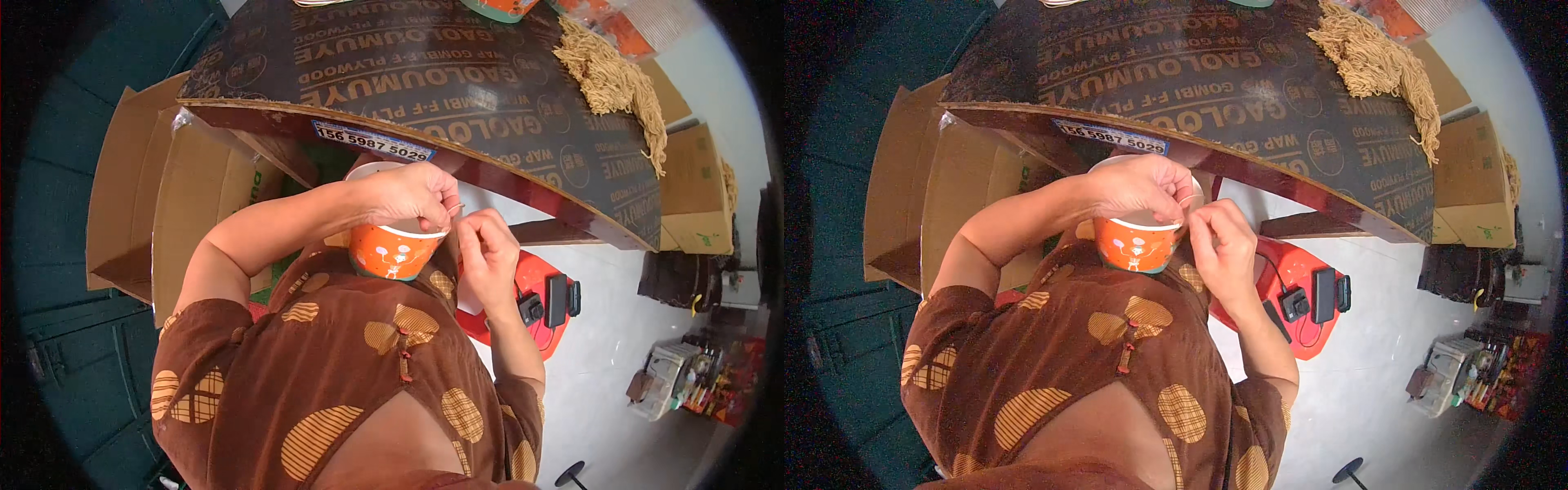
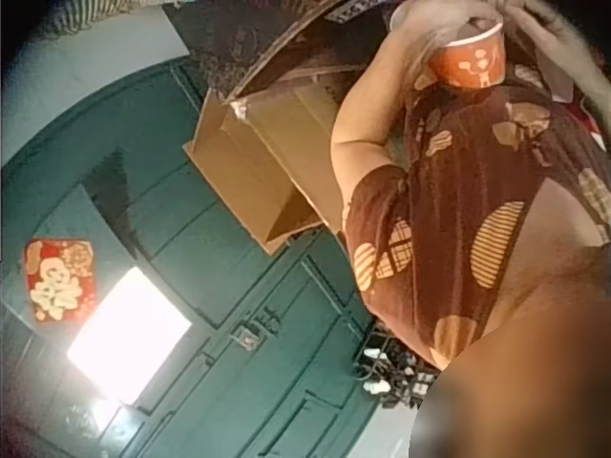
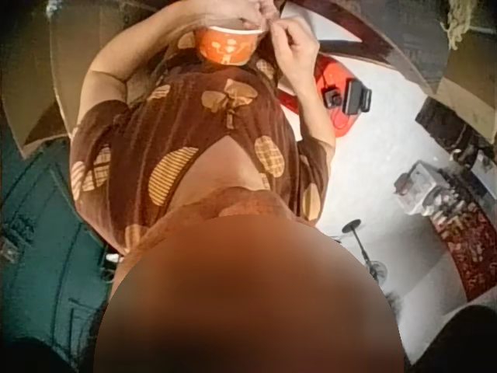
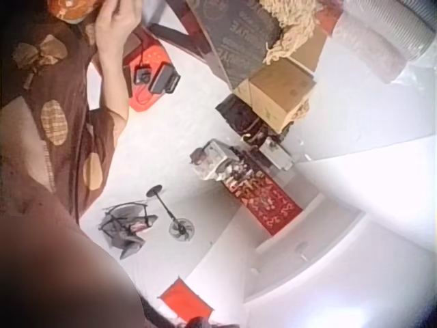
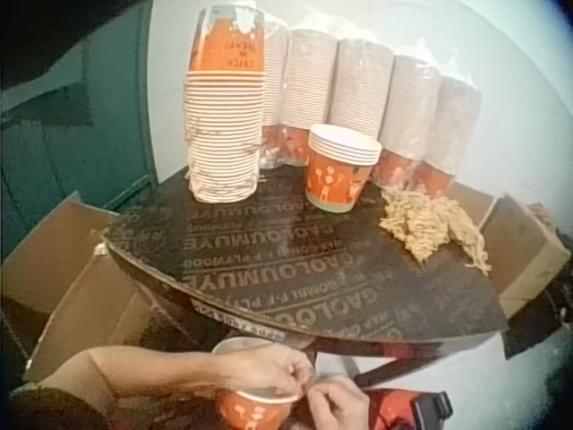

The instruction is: Assembling paper buckets by threading and securing handles onto them.

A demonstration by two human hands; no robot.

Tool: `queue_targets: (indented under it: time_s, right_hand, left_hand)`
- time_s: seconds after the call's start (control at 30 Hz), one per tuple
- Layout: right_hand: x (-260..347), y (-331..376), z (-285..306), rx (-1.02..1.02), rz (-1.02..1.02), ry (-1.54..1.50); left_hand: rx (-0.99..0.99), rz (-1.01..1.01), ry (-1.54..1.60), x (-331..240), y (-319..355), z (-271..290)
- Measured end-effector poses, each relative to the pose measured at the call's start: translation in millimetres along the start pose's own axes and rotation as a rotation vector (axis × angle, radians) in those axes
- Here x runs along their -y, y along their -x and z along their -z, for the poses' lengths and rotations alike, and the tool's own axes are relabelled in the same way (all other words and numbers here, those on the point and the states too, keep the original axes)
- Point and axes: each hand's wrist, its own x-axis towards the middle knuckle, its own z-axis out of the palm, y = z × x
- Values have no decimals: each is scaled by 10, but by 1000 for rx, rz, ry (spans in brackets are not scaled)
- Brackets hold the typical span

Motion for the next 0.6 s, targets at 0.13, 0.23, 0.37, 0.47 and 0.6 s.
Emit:
queue_targets:
  time_s: [0.13,0.23,0.37,0.47,0.6]
  right_hand:
    - [-107,-4,-41,18,-110,-51]
    - [-151,2,-55,36,-164,-104]
    - [-255,23,-88,46,-198,-217]
    - [-279,38,-88,78,-282,-358]
    - [-294,39,-91,99,-337,-454]
  left_hand:
    - [-22,-38,-32,20,-3,-10]
    - [-113,-118,-392,-28,24,-77]
    - [-209,-248,-628,-49,70,-171]
    - [-289,-406,-797,3,67,-205]
    - [-308,-530,-873,36,94,-231]
